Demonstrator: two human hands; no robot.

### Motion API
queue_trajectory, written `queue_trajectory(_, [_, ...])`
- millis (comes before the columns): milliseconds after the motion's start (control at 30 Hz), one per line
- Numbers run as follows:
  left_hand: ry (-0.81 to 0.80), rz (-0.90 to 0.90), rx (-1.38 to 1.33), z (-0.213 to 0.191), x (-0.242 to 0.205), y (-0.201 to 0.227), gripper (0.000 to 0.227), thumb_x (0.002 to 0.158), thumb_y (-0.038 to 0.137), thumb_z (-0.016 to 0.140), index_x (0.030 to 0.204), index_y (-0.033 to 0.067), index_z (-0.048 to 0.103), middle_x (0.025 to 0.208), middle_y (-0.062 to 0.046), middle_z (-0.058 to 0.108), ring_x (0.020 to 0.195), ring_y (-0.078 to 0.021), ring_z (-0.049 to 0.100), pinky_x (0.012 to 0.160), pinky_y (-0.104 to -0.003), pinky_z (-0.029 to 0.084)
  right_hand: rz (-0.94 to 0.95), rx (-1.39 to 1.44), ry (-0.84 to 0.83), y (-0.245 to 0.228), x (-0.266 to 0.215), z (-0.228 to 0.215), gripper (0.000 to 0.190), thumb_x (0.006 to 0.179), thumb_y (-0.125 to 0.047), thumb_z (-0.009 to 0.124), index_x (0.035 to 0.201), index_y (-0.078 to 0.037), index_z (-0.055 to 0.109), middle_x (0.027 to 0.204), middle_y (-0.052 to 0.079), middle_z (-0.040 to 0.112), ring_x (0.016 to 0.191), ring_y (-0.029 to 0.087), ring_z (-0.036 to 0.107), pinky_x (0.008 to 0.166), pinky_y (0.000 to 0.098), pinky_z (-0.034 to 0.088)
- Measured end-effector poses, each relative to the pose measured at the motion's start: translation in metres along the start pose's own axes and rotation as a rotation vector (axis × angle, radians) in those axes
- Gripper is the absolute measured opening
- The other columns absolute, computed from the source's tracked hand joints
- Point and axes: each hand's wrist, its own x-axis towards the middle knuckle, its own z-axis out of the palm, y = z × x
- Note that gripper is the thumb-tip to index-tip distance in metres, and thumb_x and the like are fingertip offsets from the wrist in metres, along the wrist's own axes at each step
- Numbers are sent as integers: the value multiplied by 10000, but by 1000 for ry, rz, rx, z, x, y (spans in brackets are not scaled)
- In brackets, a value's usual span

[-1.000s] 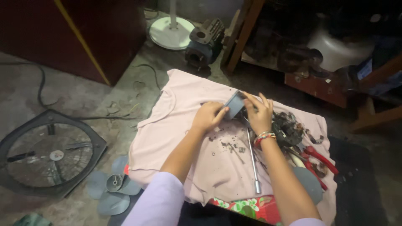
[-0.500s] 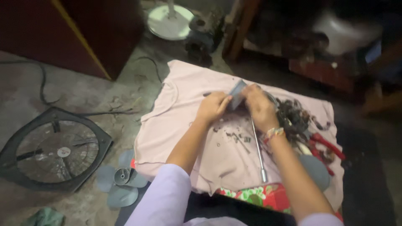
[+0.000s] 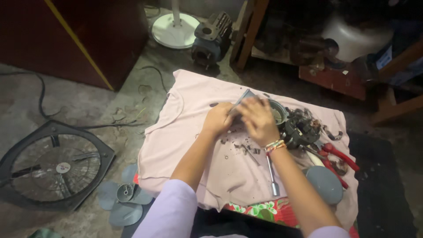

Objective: The person wipes and fits a small cylindrical metal housing onto an appliance motor assembly by hand, then uses a thin metal tool to scrape or clean the edges of the housing.

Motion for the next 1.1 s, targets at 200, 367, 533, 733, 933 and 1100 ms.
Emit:
queue_trajectory(200, [-35, -81, 43, 0, -3, 1, 367, 973, 360, 495, 962, 71, 721, 957, -162, 704, 954, -382, 652, 837, -475, 515, 65, -10, 57, 2, 5, 7, 455, 900, -201, 713, 1345, -120, 674, 1464, 144, 602, 1451, 356, 485, 1253, 509, 312])
queue_trajectory(367, [77, -143, -86, 0, 3, 6, 470, 1035, 420, 465, 980, 41, 737, 963, -196, 726, 913, -389, 664, 802, -460, 515, 185, 56, 55, -2, 10, 5, 955, 673, -374, 903, 1469, -79, 465, 1543, 199, 451, 1425, 431, 399, 1185, 498, 312])
queue_trajectory(533, [87, -439, -193, -6, 7, 9, 579, 1039, 469, 440, 864, -16, 703, 695, -223, 662, 624, -339, 650, 658, -438, 505, 256, -99, -154, 3, 24, 0, 1134, 567, -323, 906, 1549, -148, 367, 1555, 145, 418, 1424, 393, 414, 1181, 489, 350])
queue_trajectory(733, [232, -574, -317, -4, 11, 3, 655, 1037, 503, 417, 800, -53, 670, 634, -182, 648, 581, -260, 626, 605, -413, 499, 253, -162, -233, 3, 41, 4, 1138, 532, -349, 932, 1515, -176, 385, 1463, 157, 458, 1349, 394, 454, 1145, 501, 376])
queue_trajectory(933, [287, -527, -291, 2, 13, -18, 671, 1073, 489, 401, 792, -66, 652, 630, -160, 626, 584, -231, 563, 608, -389, 483, 264, -107, -144, -5, 40, 23, 1241, 482, -351, 924, 1541, -154, 308, 1452, 215, 445, 1314, 434, 461, 1078, 497, 432])
queue_trajectory(1100, [467, -378, -410, 5, 12, -16, 477, 1063, 380, 518, 939, -55, 668, 749, -141, 654, 682, -188, 544, 636, -375, 491, 379, -99, -180, -17, 47, 12, 1199, 498, -369, 924, 1532, -196, 341, 1443, 178, 475, 1329, 417, 487, 1050, 478, 477])
